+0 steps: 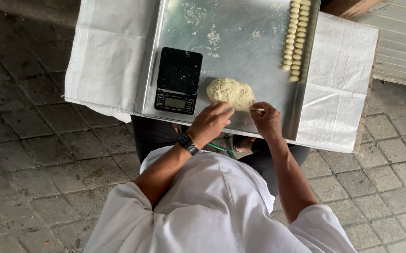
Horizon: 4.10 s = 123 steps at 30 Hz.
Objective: The person is portioning a large mass of dough into smaller pieces by weighing them on a digital scale and rolling them into uniform balls.
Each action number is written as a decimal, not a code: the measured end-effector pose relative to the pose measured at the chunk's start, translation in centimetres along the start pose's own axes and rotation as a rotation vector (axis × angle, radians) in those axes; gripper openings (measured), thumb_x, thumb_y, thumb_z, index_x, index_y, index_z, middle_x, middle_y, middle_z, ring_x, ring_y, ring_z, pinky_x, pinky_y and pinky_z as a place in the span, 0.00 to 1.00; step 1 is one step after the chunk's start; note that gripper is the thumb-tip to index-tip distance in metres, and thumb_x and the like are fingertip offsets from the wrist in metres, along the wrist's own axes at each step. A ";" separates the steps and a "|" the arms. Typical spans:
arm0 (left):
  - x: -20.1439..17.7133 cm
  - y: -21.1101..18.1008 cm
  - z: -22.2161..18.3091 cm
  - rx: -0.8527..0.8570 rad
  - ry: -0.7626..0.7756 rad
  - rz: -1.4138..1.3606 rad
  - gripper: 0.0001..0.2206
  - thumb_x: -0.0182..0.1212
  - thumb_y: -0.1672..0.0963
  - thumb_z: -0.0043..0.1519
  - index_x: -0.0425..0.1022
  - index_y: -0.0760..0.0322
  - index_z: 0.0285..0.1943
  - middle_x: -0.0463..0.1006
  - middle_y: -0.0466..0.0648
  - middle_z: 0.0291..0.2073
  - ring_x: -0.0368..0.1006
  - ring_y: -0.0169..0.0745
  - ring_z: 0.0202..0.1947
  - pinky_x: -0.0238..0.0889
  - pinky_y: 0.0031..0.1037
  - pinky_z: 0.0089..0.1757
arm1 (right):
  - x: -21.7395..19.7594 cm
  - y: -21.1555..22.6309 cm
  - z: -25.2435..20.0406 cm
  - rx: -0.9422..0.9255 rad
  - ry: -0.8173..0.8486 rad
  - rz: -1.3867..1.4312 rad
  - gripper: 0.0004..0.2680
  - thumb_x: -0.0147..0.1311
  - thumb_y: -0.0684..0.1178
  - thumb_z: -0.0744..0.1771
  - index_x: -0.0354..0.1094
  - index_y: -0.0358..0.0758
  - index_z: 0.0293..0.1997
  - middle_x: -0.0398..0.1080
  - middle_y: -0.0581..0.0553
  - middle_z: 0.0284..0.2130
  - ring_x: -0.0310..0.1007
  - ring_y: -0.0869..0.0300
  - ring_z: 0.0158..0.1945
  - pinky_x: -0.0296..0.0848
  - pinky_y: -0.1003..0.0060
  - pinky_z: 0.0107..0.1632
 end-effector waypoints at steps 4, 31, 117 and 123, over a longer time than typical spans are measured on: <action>-0.3 -0.6 -3.8 -0.095 0.182 0.244 0.18 0.61 0.51 0.67 0.72 0.62 0.63 0.70 0.52 0.55 0.63 0.48 0.62 0.59 0.39 0.58 | -1.0 0.2 -1.2 0.129 0.039 -0.011 0.10 0.65 0.57 0.62 0.79 0.54 0.44 0.79 0.52 0.32 0.80 0.55 0.42 0.76 0.54 0.46; -1.8 4.6 -8.3 -0.216 0.180 0.375 0.35 0.59 0.44 0.64 0.52 0.49 0.80 0.59 0.61 0.69 0.56 0.67 0.71 0.42 0.53 0.68 | -3.1 5.9 -4.4 0.023 0.167 -0.162 0.16 0.50 0.47 0.65 0.77 0.55 0.57 0.78 0.42 0.43 0.77 0.40 0.48 0.73 0.43 0.52; -16.5 20.2 -4.4 -0.336 -0.459 0.125 0.18 0.48 0.50 0.73 0.76 0.63 0.62 0.73 0.50 0.58 0.65 0.48 0.59 0.68 0.38 0.54 | 3.9 10.0 -6.1 -0.423 0.088 0.101 0.08 0.51 0.46 0.72 0.74 0.38 0.53 0.80 0.45 0.39 0.81 0.58 0.41 0.77 0.64 0.45; -17.1 19.5 -5.1 -0.357 -0.479 0.024 0.14 0.53 0.54 0.73 0.76 0.65 0.62 0.73 0.49 0.58 0.64 0.49 0.60 0.67 0.38 0.57 | 4.0 9.6 -5.9 -0.416 0.086 0.084 0.08 0.52 0.45 0.71 0.74 0.38 0.53 0.80 0.46 0.39 0.81 0.58 0.40 0.77 0.64 0.45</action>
Point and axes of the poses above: each hand's wrist, its own z-axis towards the middle knuckle, its own x-axis out of the palm, y = z × x, the point moved 10 cm from there along z, towards the middle knuckle
